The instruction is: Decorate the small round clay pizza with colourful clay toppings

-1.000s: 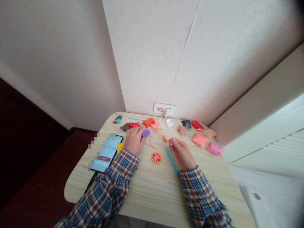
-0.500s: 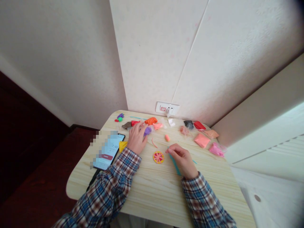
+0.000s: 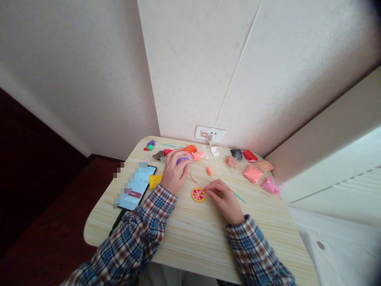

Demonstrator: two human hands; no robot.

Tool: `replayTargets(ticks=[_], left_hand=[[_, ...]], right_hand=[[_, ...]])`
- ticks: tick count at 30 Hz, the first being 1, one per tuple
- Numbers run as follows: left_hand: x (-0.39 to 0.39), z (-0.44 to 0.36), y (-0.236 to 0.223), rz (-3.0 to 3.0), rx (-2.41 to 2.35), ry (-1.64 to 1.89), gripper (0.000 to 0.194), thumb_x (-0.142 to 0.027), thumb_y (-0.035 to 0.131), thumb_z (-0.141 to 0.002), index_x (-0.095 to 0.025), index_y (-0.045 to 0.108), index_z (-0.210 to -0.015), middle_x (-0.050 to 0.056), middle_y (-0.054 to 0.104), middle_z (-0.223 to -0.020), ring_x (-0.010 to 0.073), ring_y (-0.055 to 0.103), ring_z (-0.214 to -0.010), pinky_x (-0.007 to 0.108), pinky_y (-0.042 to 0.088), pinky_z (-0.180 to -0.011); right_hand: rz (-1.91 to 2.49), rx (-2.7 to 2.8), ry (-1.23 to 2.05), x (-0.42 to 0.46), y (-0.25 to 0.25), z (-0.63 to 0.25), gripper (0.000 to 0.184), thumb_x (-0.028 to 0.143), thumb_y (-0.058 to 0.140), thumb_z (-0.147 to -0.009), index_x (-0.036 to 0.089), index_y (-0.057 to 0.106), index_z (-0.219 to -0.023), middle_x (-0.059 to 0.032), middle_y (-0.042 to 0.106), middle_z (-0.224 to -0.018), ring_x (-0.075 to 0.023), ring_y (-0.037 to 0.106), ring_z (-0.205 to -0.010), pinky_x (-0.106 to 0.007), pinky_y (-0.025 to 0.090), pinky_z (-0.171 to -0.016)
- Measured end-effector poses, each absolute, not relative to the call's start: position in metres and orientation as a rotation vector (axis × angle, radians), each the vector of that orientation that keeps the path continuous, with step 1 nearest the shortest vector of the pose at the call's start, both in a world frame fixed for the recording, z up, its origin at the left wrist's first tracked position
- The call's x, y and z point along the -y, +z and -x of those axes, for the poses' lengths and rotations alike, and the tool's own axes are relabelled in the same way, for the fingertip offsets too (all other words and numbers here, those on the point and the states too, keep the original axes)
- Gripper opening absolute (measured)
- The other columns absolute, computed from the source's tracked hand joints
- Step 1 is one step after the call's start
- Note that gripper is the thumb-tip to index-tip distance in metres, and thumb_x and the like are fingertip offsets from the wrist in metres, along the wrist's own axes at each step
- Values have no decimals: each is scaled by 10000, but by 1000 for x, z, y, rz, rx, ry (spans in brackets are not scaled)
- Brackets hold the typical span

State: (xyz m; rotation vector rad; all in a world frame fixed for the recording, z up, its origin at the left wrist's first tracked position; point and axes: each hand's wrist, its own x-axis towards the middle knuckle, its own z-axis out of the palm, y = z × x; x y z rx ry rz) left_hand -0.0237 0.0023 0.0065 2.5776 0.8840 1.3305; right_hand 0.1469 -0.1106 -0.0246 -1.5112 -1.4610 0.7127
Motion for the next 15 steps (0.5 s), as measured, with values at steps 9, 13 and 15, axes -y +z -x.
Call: replayTargets(ticks=[9, 13, 15], left_hand=[[-3, 24, 6, -2544, -828, 1343, 236, -32, 494, -779, -196, 622, -892, 52, 560, -1071, 209, 468, -1086, 434, 403, -975], [-4, 23, 4, -2537, -811, 1325, 227, -31, 490, -782, -187, 623, -878, 56, 565, -1047, 204, 482, -1061, 423, 420, -955], [-4, 23, 4, -2536, -808, 1314, 223, -30, 492, -781, -185, 624, -871, 55, 569, -1035, 202, 492, -1047, 421, 421, -952]], right_hand=[[1677, 1646, 477, 109, -17, -143, 304, 323, 430, -898, 191, 586, -674, -33, 582, -762, -163, 532, -754, -321, 357, -721], [1724, 1726, 362, 111, -17, -138, 209, 286, 460, -879, 193, 574, -730, -17, 571, -795, -157, 528, -780, -327, 320, -758], [1729, 1750, 323, 111, -18, -137, 143, 272, 483, -863, 198, 585, -796, -18, 574, -854, -158, 532, -816, -334, 304, -785]])
